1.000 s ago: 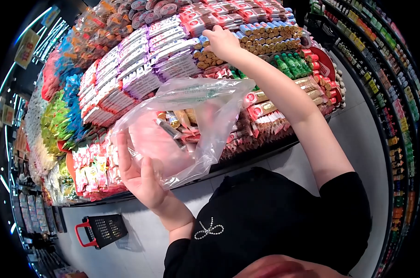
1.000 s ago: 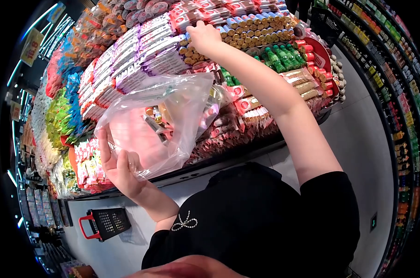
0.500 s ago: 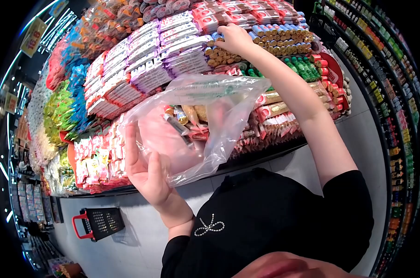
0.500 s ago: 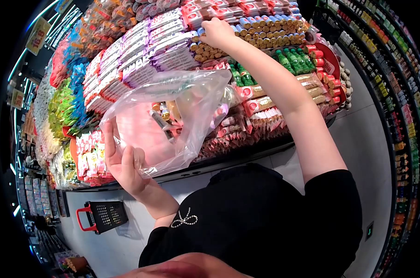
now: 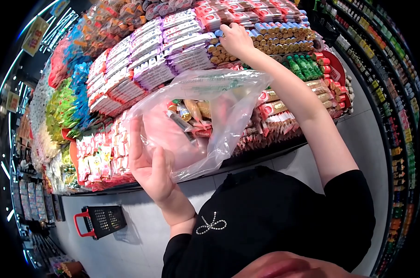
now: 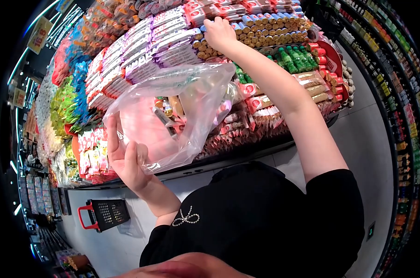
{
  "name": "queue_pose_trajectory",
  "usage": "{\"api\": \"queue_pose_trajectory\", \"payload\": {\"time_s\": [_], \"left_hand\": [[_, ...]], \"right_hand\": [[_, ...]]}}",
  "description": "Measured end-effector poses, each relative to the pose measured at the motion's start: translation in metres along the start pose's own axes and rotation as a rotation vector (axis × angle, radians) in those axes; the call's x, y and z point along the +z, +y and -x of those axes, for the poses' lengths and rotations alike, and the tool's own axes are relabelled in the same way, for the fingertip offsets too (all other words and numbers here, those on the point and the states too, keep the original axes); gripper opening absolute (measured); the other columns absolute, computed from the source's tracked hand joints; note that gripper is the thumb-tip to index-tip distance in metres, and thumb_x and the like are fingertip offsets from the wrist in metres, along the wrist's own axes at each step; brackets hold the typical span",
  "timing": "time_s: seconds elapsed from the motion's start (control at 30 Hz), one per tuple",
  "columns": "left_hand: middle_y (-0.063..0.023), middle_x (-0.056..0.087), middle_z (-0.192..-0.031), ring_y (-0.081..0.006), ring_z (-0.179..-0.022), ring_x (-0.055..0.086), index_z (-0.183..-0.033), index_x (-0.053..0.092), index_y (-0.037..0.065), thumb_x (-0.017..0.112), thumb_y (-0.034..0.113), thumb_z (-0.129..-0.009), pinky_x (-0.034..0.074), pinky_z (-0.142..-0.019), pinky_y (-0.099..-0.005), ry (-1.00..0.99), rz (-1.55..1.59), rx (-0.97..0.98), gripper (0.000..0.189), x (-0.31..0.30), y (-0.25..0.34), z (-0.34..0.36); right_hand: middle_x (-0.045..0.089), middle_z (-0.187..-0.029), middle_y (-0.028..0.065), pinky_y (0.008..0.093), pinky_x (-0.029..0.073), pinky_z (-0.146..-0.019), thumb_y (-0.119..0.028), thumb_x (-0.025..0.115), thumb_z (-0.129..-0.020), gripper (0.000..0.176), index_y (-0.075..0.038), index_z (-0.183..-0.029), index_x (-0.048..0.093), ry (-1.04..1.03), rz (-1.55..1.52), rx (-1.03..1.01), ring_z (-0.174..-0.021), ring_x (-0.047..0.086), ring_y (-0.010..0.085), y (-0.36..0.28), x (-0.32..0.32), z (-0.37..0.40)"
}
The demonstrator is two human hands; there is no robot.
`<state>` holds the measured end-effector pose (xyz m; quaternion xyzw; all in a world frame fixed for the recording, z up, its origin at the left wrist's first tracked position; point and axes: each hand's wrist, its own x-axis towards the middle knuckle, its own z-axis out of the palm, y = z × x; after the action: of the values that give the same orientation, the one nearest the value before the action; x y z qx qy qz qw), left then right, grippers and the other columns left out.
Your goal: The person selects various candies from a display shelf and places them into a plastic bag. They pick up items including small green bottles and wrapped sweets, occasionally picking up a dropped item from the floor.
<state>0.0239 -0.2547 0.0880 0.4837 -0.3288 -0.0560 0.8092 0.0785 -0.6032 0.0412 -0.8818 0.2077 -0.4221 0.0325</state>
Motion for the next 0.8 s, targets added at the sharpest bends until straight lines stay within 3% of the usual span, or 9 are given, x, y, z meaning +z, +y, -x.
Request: {"api": "queue_pose_trajectory", "payload": {"time_s": [0.27, 0.37, 0.4, 0.43, 0.47, 0.53, 0.6, 0.73, 0.8], "left_hand": [[-0.0177, 0.030, -0.132, 0.0000, -0.046, 0.036, -0.127, 0.024, -0.007, 0.040, -0.010, -0.073, 0.025, -0.039, -0.0155, -0.001, 0.013, -0.017, 0.057, -0.001, 0.001, 0.002], [-0.0175, 0.029, -0.132, 0.0004, -0.046, 0.036, -0.128, 0.024, -0.006, 0.038, -0.011, -0.073, 0.025, -0.040, -0.0150, 0.012, 0.029, -0.017, 0.057, -0.001, 0.001, 0.002], [-0.0175, 0.029, -0.132, 0.0004, -0.046, 0.036, -0.128, 0.024, -0.006, 0.038, -0.011, -0.073, 0.025, -0.040, -0.0150, 0.033, 0.019, -0.027, 0.057, 0.000, 0.002, 0.002], [-0.0174, 0.028, -0.133, 0.0007, -0.047, 0.036, -0.128, 0.024, -0.006, 0.038, -0.011, -0.073, 0.025, -0.041, -0.0146, 0.016, 0.035, -0.028, 0.057, 0.001, 0.002, 0.001], [-0.0174, 0.027, -0.133, 0.0009, -0.048, 0.037, -0.128, 0.024, -0.006, 0.037, -0.011, -0.073, 0.025, -0.042, -0.0142, -0.001, 0.049, -0.026, 0.057, 0.002, 0.003, 0.001], [-0.0162, 0.026, -0.134, 0.0010, -0.050, 0.038, -0.128, 0.025, -0.005, 0.037, -0.011, -0.073, 0.027, -0.043, -0.0141, 0.014, 0.040, -0.045, 0.057, 0.001, 0.001, 0.000], [-0.0151, 0.026, -0.135, 0.0010, -0.052, 0.039, -0.128, 0.025, -0.006, 0.037, -0.011, -0.073, 0.028, -0.044, -0.0143, 0.009, -0.015, 0.019, 0.057, -0.004, -0.006, -0.001], [-0.0154, 0.027, -0.133, 0.0004, -0.058, 0.043, -0.127, 0.025, -0.008, 0.037, -0.011, -0.073, 0.030, -0.045, -0.0138, -0.021, 0.070, -0.015, 0.055, 0.002, 0.004, 0.003], [-0.0156, 0.028, -0.133, -0.0013, -0.065, 0.046, -0.126, 0.026, -0.008, 0.037, -0.010, -0.073, 0.033, -0.048, -0.0136, -0.042, 0.088, -0.003, 0.054, -0.002, 0.000, 0.003]], "right_hand": [[0.052, -0.087, 0.0186, 0.0416, 0.043, -0.073, -0.017, 0.061, -0.070, 0.030, -0.005, -0.095, 0.051, 0.293, -0.218, -0.205, -0.081, 0.051, 0.0362, -0.007, -0.057, -0.005], [0.059, -0.081, 0.0092, 0.0245, 0.045, -0.062, -0.021, 0.058, -0.077, 0.027, -0.004, -0.097, 0.052, 0.245, -0.455, -0.038, -0.070, 0.058, 0.0146, -0.039, -0.140, -0.002], [0.052, -0.067, -0.0036, 0.0181, 0.037, -0.052, -0.014, 0.053, -0.082, 0.010, -0.004, -0.083, 0.056, 0.406, -0.894, -0.142, -0.062, 0.044, 0.0018, -0.091, -0.180, 0.002], [0.054, -0.065, 0.0020, 0.0245, 0.041, -0.054, -0.007, 0.053, -0.077, 0.006, -0.003, -0.080, 0.057, 0.481, -1.246, -0.135, -0.061, 0.050, 0.0091, -0.108, -0.191, 0.008], [0.058, -0.092, 0.0162, 0.0266, 0.047, -0.063, -0.016, 0.060, -0.075, 0.029, -0.004, -0.100, 0.050, 0.379, -0.876, -0.397, -0.077, 0.058, 0.0186, -0.080, -0.210, 0.025], [0.052, -0.103, 0.0245, 0.0278, 0.047, -0.071, -0.012, 0.062, -0.071, 0.034, -0.003, -0.102, 0.049, 0.318, -0.947, -0.506, -0.085, 0.056, 0.0243, -0.121, -0.223, 0.064], [0.046, -0.108, 0.0281, 0.0316, 0.046, -0.072, -0.011, 0.065, -0.067, 0.037, -0.001, -0.099, 0.049, -0.024, -0.606, -0.669, -0.087, 0.054, 0.0301, -0.134, -0.235, 0.087], [0.048, -0.099, 0.0224, 0.0345, 0.047, -0.066, -0.005, 0.059, -0.060, 0.028, -0.003, -0.087, 0.052, -0.301, -0.484, -0.475, -0.089, 0.052, 0.0355, -0.167, -0.175, 0.106], [0.049, -0.098, 0.0201, 0.0379, 0.046, -0.066, -0.006, 0.057, -0.068, 0.025, -0.002, -0.093, 0.051, -0.451, -0.379, -0.426, -0.083, 0.055, 0.0342, -0.172, -0.141, 0.102]]}}
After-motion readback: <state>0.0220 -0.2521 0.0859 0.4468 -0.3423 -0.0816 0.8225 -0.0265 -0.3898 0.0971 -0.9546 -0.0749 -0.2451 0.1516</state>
